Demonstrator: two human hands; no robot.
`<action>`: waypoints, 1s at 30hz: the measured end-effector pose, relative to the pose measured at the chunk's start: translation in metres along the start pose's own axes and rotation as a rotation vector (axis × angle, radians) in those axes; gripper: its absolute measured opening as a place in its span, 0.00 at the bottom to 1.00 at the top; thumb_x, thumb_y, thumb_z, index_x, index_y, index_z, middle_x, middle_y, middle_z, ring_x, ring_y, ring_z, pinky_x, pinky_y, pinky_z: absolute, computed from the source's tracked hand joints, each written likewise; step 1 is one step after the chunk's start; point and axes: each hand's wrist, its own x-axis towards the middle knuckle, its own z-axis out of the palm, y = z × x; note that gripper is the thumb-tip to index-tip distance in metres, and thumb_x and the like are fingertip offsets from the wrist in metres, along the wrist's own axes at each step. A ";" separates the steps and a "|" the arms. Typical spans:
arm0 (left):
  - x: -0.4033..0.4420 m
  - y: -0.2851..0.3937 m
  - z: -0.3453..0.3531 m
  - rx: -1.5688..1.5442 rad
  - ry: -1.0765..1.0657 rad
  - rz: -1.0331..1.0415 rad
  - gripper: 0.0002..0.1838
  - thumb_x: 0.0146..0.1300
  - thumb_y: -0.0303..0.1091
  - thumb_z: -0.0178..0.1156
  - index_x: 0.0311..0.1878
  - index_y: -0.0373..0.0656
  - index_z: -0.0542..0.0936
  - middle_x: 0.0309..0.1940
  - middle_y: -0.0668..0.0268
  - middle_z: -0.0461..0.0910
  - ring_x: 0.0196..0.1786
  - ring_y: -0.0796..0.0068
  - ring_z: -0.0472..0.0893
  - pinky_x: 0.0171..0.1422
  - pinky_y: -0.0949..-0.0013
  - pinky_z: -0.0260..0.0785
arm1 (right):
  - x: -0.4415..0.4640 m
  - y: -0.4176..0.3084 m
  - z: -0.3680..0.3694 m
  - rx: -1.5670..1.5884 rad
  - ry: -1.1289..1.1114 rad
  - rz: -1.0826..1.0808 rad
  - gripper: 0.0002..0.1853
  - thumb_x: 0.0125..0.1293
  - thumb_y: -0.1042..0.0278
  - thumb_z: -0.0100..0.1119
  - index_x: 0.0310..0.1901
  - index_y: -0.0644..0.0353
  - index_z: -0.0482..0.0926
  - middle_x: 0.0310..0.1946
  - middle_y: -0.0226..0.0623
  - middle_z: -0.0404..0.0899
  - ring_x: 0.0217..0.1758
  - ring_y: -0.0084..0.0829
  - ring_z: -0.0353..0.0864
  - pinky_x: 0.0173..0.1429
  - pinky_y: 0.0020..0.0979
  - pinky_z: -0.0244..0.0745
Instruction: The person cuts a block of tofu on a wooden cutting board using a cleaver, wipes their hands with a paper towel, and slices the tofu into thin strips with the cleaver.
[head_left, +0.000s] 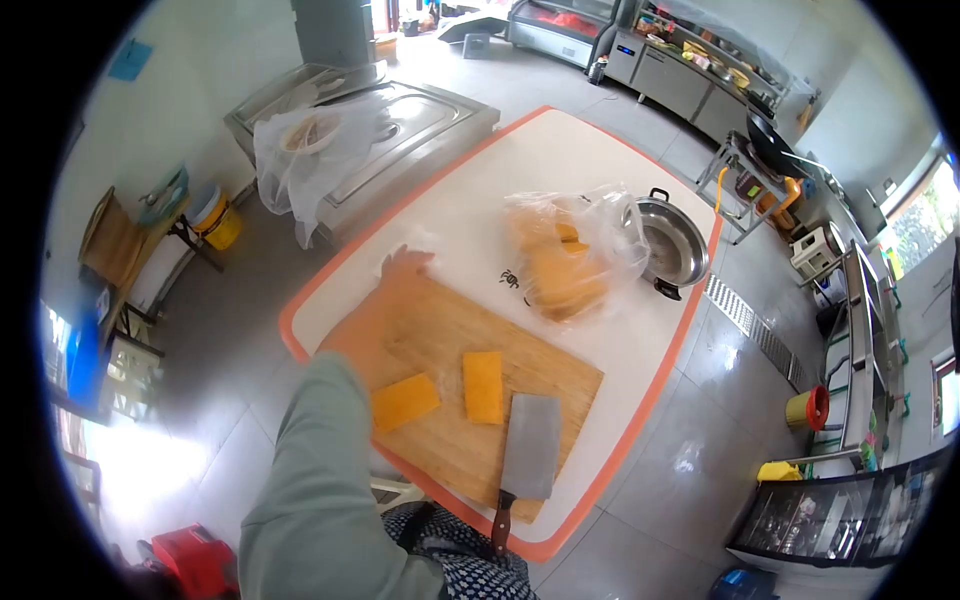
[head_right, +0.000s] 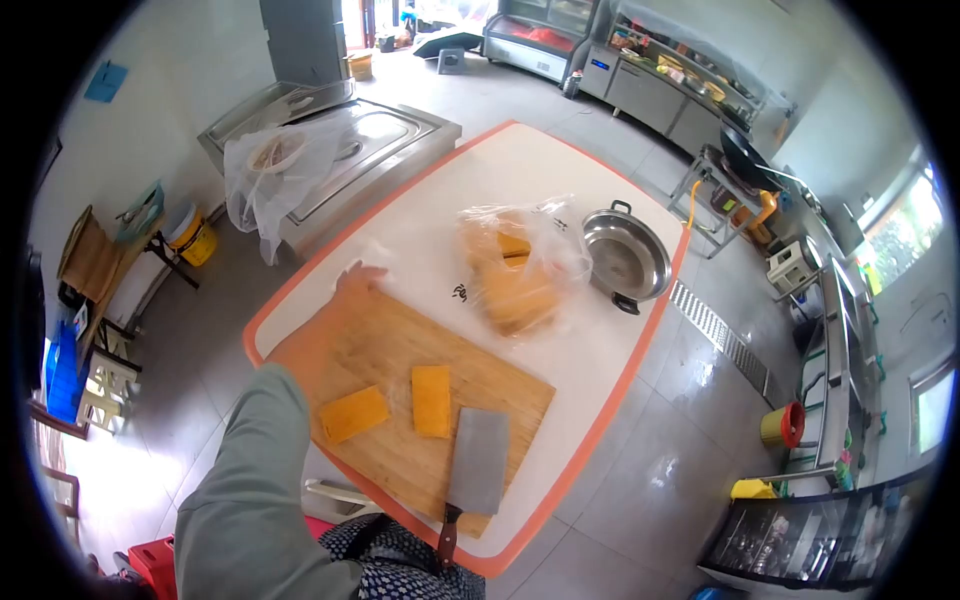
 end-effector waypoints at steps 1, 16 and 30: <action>-0.008 0.035 -0.017 0.000 0.001 0.013 0.23 0.69 0.41 0.62 0.66 0.49 0.81 0.64 0.55 0.81 0.78 0.48 0.66 0.77 0.38 0.59 | 0.002 0.000 0.006 0.007 -0.001 -0.022 0.19 0.73 0.54 0.60 0.51 0.65 0.83 0.36 0.43 0.88 0.41 0.34 0.89 0.46 0.40 0.83; -0.419 0.185 -0.134 -0.254 -0.109 0.005 0.16 0.73 0.29 0.57 0.62 0.36 0.77 0.63 0.46 0.76 0.68 0.44 0.74 0.75 0.52 0.64 | -0.023 -0.193 0.207 -0.024 -0.318 -0.705 0.23 0.81 0.64 0.44 0.71 0.65 0.70 0.65 0.62 0.77 0.71 0.51 0.76 0.73 0.41 0.69; -0.363 0.109 -0.004 -0.062 -1.488 0.413 0.26 0.79 0.48 0.52 0.72 0.42 0.74 0.63 0.42 0.78 0.66 0.43 0.78 0.71 0.51 0.70 | 0.035 -0.155 0.402 -0.107 -0.586 -0.704 0.24 0.78 0.56 0.49 0.66 0.63 0.76 0.65 0.58 0.79 0.69 0.48 0.79 0.71 0.43 0.71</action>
